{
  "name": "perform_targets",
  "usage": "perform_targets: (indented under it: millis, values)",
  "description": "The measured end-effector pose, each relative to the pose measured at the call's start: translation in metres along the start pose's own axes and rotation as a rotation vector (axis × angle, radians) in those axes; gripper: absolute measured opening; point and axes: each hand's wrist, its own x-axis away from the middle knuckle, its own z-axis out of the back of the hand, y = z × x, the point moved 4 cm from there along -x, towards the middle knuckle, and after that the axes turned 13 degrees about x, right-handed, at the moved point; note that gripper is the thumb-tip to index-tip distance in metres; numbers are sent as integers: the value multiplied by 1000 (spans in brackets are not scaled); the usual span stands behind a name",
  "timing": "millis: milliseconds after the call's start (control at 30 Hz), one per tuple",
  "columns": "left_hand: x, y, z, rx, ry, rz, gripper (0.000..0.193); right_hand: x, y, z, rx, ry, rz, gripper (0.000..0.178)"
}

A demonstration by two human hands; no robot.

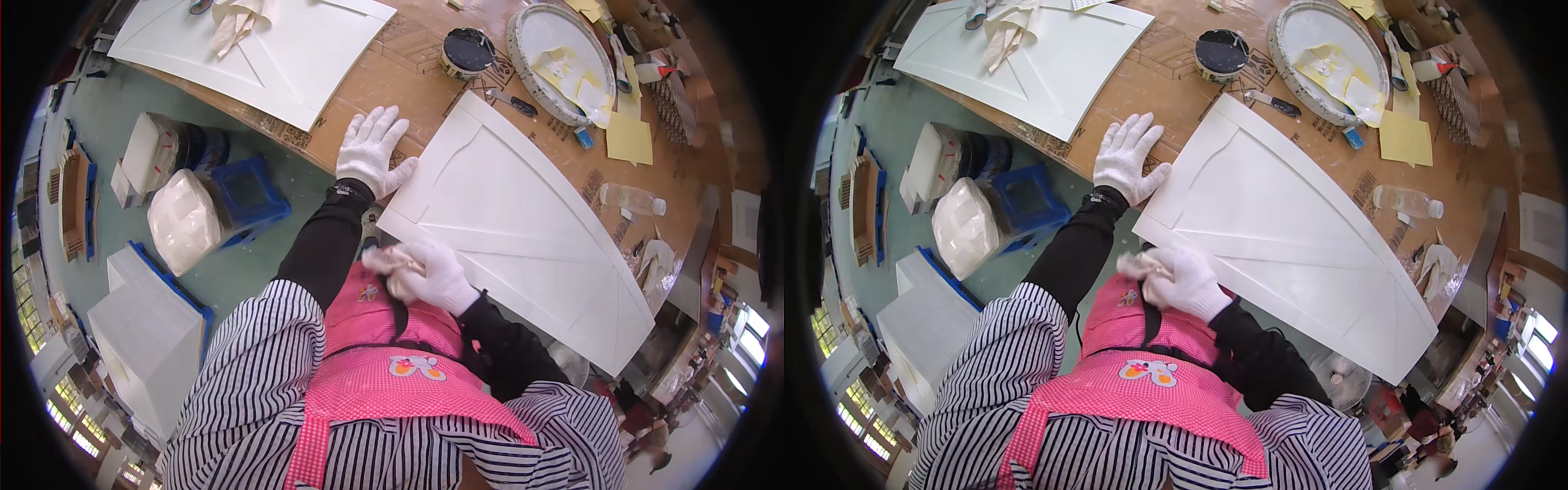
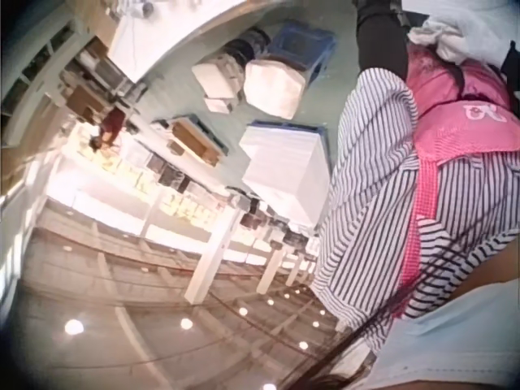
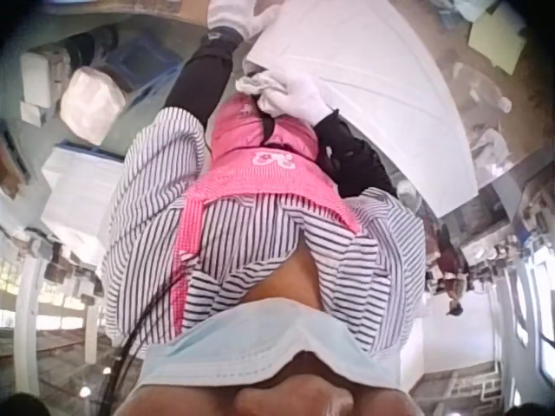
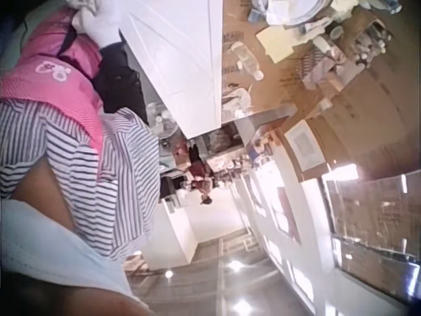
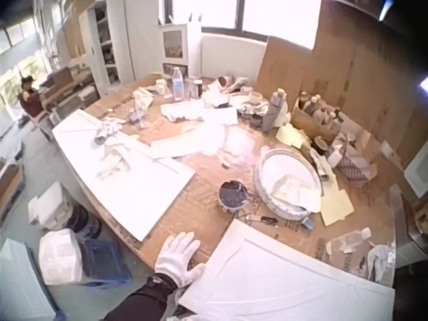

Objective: Sanding and wiping a white wooden cabinet door or panel using a sanding sponge.

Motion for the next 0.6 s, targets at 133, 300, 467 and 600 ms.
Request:
perform_targets:
  millis: [133,300,467,600]
  values:
    - [-5,12,4,47,-30,14,83,-27,68,79,-470,431,-155,42]
    - [-14,14,-9,38,-75,3,89,-77,97,102,704,781,-163,46]
    - [-8,4,-5,-47,-35,-9,82,-26,0,2,432,752,-20,39]
    - [-9,5,-7,-61,-44,-28,81,11,38,19,358,618,200,34]
